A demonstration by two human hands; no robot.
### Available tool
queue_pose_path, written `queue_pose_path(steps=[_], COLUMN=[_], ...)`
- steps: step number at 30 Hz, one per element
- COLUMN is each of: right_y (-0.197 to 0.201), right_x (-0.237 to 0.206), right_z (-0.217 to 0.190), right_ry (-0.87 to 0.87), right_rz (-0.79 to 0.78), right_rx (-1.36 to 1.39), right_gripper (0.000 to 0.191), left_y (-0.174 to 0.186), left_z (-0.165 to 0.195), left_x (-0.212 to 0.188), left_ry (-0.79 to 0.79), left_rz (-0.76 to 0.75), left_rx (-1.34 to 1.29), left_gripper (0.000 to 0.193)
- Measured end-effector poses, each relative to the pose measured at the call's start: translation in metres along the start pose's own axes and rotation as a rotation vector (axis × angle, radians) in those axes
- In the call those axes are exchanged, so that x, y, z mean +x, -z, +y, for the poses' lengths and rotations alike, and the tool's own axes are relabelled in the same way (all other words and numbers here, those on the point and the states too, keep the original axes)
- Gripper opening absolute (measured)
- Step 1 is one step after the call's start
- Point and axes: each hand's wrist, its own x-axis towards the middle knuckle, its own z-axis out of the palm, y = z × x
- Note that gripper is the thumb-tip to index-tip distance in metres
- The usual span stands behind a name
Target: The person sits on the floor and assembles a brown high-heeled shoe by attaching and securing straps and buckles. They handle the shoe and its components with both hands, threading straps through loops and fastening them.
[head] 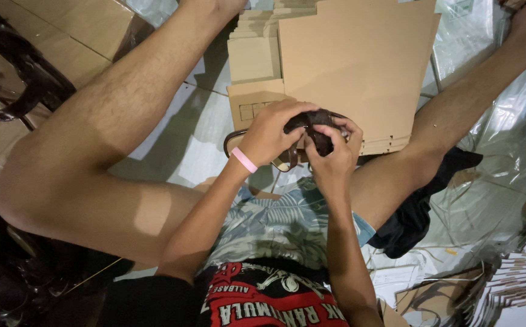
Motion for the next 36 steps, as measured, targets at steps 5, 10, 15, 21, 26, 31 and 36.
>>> queue_pose_path(steps=[5,10,15,21,26,31,36], right_y=[0.013,0.01,0.01,0.007,0.015,0.028,0.051], right_x=[0.002,0.008,0.011,0.018,0.023,0.024,0.017], right_z=[-0.01,-0.018,-0.015,-0.007,-0.009,-0.011,-0.007], right_ry=[-0.046,-0.087,0.011,-0.072,0.003,0.093,0.155], right_rz=[-0.048,-0.041,-0.017,-0.087,-0.209,-0.308,-0.366], right_rx=[-0.067,-0.039,-0.052,0.033,-0.081,-0.245,-0.016], right_gripper=[0.025,0.026,0.023,0.025,0.02,0.018,0.016], left_y=[-0.004,-0.002,-0.006,-0.005,-0.007,-0.012,-0.007], left_z=[0.005,0.002,0.001,0.0,-0.002,-0.003,-0.002], left_x=[-0.001,0.0,-0.001,0.0,-0.002,-0.001,-0.001], left_ry=[0.034,-0.017,-0.002,0.068,0.062,0.081,0.087], left_rz=[0.008,0.012,0.033,0.023,0.031,0.056,0.103], left_rx=[0.036,0.001,0.018,-0.074,-0.049,-0.105,-0.116], left_gripper=[0.042,0.042,0.039,0.043,0.044,0.045,0.049])
